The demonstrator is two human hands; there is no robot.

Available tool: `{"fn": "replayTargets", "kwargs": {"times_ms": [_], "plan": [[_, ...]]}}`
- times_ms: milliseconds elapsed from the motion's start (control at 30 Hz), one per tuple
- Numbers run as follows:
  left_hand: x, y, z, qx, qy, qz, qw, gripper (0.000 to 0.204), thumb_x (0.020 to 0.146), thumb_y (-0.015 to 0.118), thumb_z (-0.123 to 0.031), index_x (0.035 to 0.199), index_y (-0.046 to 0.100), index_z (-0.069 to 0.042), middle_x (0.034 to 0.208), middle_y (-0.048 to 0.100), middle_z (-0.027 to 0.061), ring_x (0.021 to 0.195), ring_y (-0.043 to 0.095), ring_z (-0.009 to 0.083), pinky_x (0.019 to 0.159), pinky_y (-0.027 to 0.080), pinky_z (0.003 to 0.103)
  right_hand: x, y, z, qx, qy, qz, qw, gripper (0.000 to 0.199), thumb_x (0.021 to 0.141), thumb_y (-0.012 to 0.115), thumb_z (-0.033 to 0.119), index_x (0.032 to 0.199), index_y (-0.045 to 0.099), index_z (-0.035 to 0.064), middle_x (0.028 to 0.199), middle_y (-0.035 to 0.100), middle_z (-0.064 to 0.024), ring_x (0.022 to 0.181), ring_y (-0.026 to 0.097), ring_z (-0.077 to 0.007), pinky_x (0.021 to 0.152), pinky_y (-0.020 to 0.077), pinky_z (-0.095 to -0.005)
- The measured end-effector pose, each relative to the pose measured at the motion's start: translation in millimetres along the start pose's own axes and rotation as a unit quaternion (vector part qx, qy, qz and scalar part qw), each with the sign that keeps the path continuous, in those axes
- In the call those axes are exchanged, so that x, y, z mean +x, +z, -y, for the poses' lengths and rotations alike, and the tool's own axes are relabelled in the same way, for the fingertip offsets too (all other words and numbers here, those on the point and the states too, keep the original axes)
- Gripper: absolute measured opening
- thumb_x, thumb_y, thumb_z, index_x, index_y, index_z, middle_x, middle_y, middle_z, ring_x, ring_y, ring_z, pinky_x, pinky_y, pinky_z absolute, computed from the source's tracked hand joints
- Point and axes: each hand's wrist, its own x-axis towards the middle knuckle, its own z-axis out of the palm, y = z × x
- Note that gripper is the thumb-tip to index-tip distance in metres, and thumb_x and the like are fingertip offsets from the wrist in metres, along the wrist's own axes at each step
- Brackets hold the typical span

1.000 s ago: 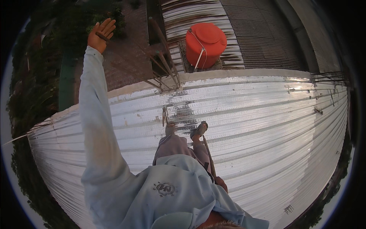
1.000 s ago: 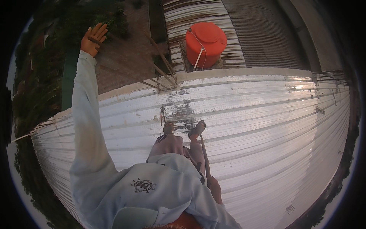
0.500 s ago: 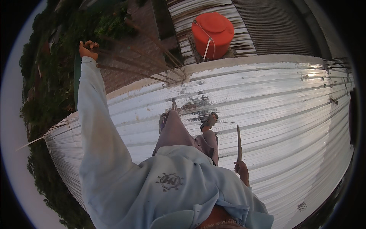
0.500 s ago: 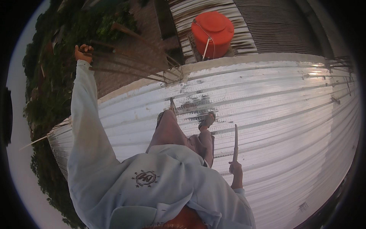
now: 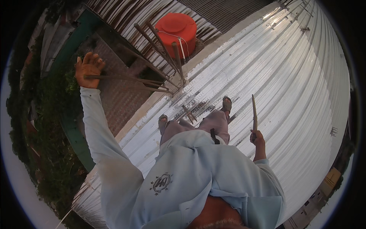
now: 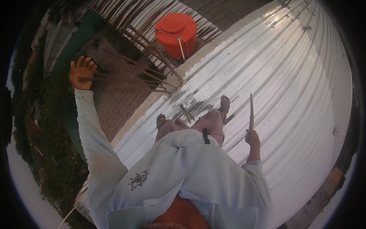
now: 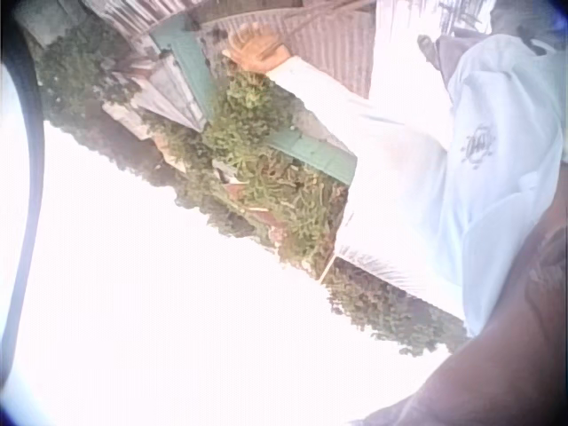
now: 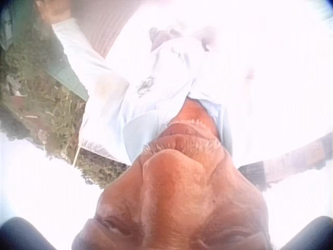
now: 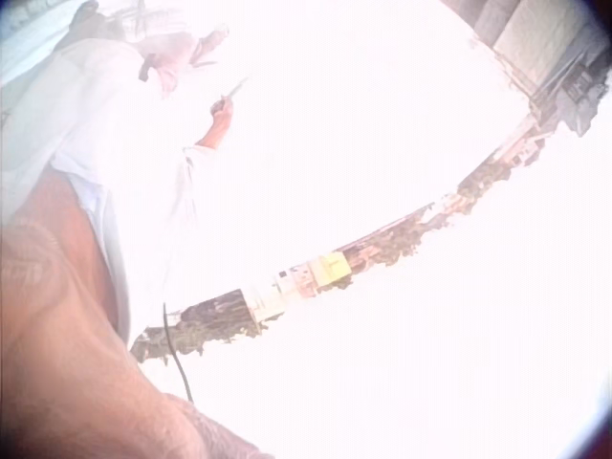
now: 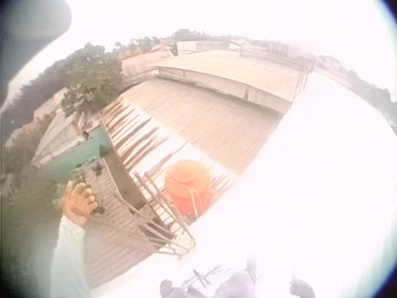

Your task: The person assembles a metal frame on a corrugated metal roof, using a hammer to secure components and a tape measure to check dimensions. The person handles metal rods and a hammer, then measures sections of the roof.

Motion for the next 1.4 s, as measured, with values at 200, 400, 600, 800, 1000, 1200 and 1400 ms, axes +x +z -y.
{"fn": "replayTargets", "kwargs": {"times_ms": [200,400,600,800,1000,1200,1400], "plan": [[8.0,-23.2,-0.3,0.04,-0.07,0.009,0.997,0.048,0.102,0.051,-0.046,0.117,0.063,-0.002,0.104,0.07,0.0154,0.09,0.067,0.0276,0.085,0.057,0.043,-129.2,69.7,-128.0,0.014,0.135,-0.109,0.985,0.023,0.083,0.071,0.011,0.083,0.049,0.0069,0.056,0.045,-0.0016,0.04,0.044,-0.0162,0.036,0.0341,-0.0293],[5.1,-21.8,-6.1,0.06,-0.04,-0.007,0.997,0.041,0.101,0.053,-0.042,0.107,0.066,-0.004,0.101,0.07,0.0128,0.089,0.068,0.025,0.084,0.057,0.041,-202.5,105.2,-246.3,-0.023,0.238,-0.042,0.97,0.025,0.08,0.075,0.007,0.086,0.051,0.0075,0.061,0.049,-0.0024,0.048,0.051,-0.0176,0.04,0.0393,-0.0298],[4.9,-30.6,-5.1,0.093,-0.062,0.009,0.994,0.042,0.101,0.052,-0.043,0.115,0.064,-0.005,0.112,0.069,0.0143,0.103,0.066,0.0277,0.092,0.053,0.043,-238.6,115.7,-331.0,-0.007,0.242,-0.019,0.97,0.024,0.08,0.076,0.01,0.087,0.053,0.0048,0.063,0.049,-0.0041,0.049,0.05,-0.0181,0.042,0.04,-0.0309],[6.2,-10.4,-3.8,0.115,-0.056,-0.003,0.992,0.042,0.103,0.047,-0.043,0.118,0.065,-0.007,0.12,0.067,0.0156,0.116,0.061,0.0287,0.1,0.047,0.045,-322.4,122.5,-307.0,-0.16,0.109,0.018,0.981,0.022,0.083,0.07,0.016,0.08,0.052,0.0051,0.059,0.05,-0.0064,0.043,0.044,-0.0196,0.042,0.0334,-0.0336],[21.4,-9.1,12.4,0.205,-0.006,0.059,0.977,0.042,0.102,0.048,-0.042,0.111,0.066,-0.005,0.113,0.069,0.0104,0.11,0.062,0.0241,0.092,0.046,0.038,-304.9,113.9,-322.2,-0.096,0.098,0.011,0.99,0.02,0.08,0.069,0.015,0.08,0.053,0.0042,0.058,0.048,-0.0057,0.042,0.043,-0.0192,0.04,0.0306,-0.0335],[39.5,45.0,31.1,0.202,-0.005,0.052,0.978,0.045,0.101,0.047,-0.044,0.121,0.062,-0.006,0.125,0.065,0.0086,0.121,0.056,0.0211,0.1,0.039,0.037,-263.9,108.0,-339.6,0.028,0.179,-0.097,0.979,0.022,0.079,0.07,0.015,0.084,0.053,0.003,0.059,0.049,-0.0061,0.043,0.045,-0.0197,0.04,0.037,-0.0339],[75.4,61.1,54.5,0.21,-0.042,0.035,0.976,0.051,0.102,0.044,-0.048,0.133,0.053,-0.009,0.138,0.058,0.0094,0.132,0.048,0.023,0.107,0.032,0.042,-239.9,112.0,-329.4,0.026,0.236,-0.091,0.967,0.024,0.081,0.073,0.016,0.083,0.052,0.0049,0.06,0.052,-0.0072,0.045,0.05,-0.0213,0.039,0.0376,-0.0344]]}}
